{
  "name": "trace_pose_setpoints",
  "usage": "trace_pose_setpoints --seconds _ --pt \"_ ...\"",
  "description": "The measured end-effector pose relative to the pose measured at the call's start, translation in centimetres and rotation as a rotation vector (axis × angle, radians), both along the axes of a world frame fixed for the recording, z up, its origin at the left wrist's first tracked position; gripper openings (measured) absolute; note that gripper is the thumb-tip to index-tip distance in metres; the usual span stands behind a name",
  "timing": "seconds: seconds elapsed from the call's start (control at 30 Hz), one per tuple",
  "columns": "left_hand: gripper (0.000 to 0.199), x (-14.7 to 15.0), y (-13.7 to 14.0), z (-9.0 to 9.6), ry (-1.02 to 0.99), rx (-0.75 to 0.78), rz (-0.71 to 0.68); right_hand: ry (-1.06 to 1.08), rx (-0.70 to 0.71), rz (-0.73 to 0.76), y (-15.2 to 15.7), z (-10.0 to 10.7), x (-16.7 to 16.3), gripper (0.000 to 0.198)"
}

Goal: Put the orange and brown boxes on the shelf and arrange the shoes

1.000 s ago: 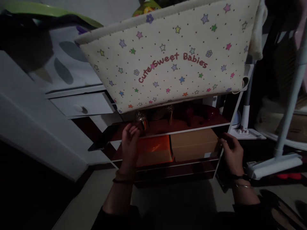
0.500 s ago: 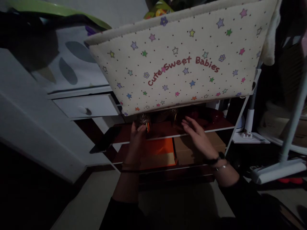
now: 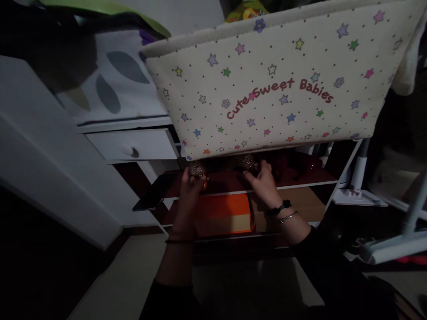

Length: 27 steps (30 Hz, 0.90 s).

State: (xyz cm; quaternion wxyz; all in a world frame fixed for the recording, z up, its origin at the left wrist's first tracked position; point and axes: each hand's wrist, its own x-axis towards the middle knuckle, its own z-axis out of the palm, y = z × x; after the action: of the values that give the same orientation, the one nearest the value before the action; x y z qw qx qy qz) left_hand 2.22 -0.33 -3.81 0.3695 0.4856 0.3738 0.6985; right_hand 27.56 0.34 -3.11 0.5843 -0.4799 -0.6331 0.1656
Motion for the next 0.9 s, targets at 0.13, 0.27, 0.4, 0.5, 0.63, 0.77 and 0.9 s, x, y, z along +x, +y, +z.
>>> trace_pose_setpoints --seconds 0.13,0.27,0.4,0.5,0.63,0.77,0.9 --pt "0.098 -1.2 -0.3 0.1 0.029 -0.029 0.001 -0.019 0.048 -0.072 0.9 1.1 -0.7 0.054" --pt "0.101 -1.9 -0.6 0.4 0.033 -0.023 0.027 -0.001 0.015 0.047 1.5 2.7 -0.6 0.051" --pt "0.103 -2.7 -0.7 0.8 0.046 -0.016 0.014 0.087 -0.103 0.166 1.2 3.5 -1.0 0.046" --pt "0.100 -3.2 -0.6 0.7 0.077 -0.010 -0.034 0.206 -0.219 0.336 0.1 4.1 -2.1 0.049" --pt "0.101 -3.4 -0.6 0.1 0.123 0.027 -0.018 0.394 -0.463 0.535 -1.3 4.5 -4.0 0.050" --pt "0.100 -3.2 -0.6 -0.2 0.126 0.060 -0.023 0.563 -0.330 0.469 -1.2 3.9 -6.0 0.047" --pt "0.105 -2.5 -0.4 -0.4 0.118 0.085 -0.041 0.496 -0.180 0.373 -0.1 3.3 -8.2 0.047"
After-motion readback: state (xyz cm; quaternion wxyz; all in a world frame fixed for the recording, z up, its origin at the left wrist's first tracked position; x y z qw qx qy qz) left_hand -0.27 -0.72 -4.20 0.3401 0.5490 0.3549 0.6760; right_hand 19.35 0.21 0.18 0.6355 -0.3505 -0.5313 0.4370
